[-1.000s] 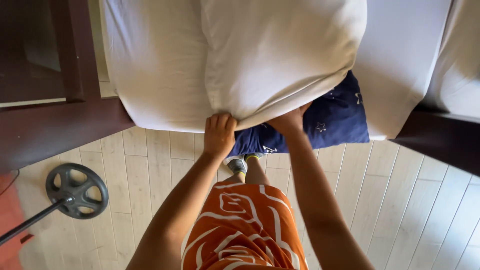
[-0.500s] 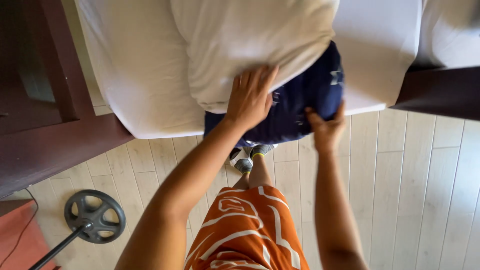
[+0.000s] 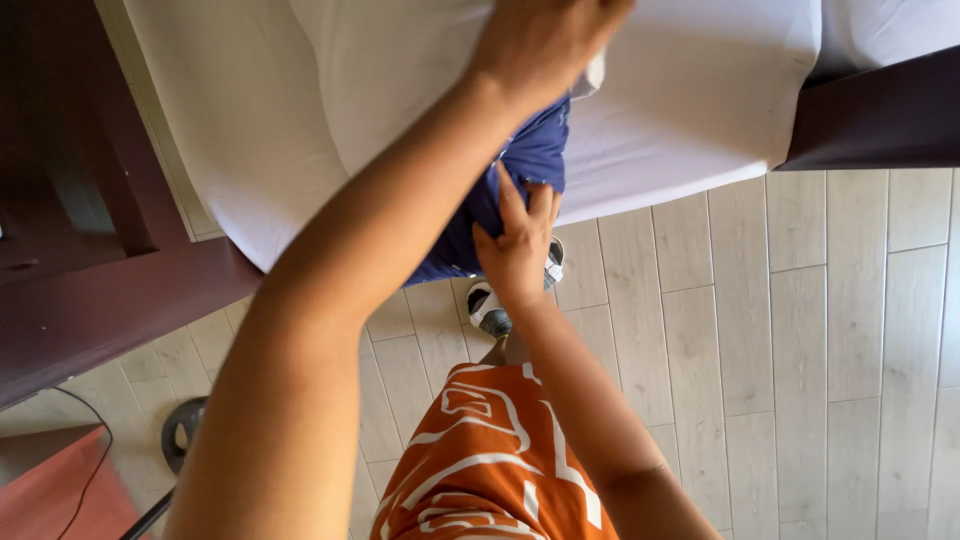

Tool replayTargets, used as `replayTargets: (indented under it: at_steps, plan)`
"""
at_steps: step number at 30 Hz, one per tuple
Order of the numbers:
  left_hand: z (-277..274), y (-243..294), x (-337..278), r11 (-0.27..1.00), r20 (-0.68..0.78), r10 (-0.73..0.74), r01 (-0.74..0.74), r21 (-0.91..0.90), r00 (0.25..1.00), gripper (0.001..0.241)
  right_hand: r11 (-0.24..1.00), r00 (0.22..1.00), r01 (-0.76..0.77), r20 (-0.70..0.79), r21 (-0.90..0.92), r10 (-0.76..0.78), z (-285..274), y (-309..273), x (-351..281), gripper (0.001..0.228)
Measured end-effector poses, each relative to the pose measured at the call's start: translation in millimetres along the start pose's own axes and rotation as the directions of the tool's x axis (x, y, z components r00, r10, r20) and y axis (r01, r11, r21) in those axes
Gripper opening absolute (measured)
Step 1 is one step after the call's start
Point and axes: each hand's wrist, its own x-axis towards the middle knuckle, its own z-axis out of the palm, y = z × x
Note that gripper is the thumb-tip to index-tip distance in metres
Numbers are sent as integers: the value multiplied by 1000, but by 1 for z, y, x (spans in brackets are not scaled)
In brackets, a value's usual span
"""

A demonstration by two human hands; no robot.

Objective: The person places a pillow on a bed and then puts a white pillowcase on it. They insert the pillow into the case, pull the fabric over the corners, and smooth the surface to fit it properly.

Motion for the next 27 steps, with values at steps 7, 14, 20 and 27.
replayTargets:
  at_steps: [7, 14, 20, 27]
  plan:
    - [-8, 103, -69, 985, 113, 85, -66, -160, 990, 15, 942, 990, -60, -102, 330, 99, 8, 106, -33, 65]
    - [-14, 102, -93, 991, -26, -137, 137, 5, 990, 20, 797, 863, -303, -204, 522, 462, -15, 174, -14, 69]
    - [-11, 53, -167, 984, 136, -177, 172, 48, 975, 31, 887, 841, -455, -293, 76, 456, -42, 184, -17, 84]
    - [-65, 36, -248, 763, 102, -647, 641, 85, 756, 36, 24, 481, -724, 479, 690, 735, 6, 155, -163, 99]
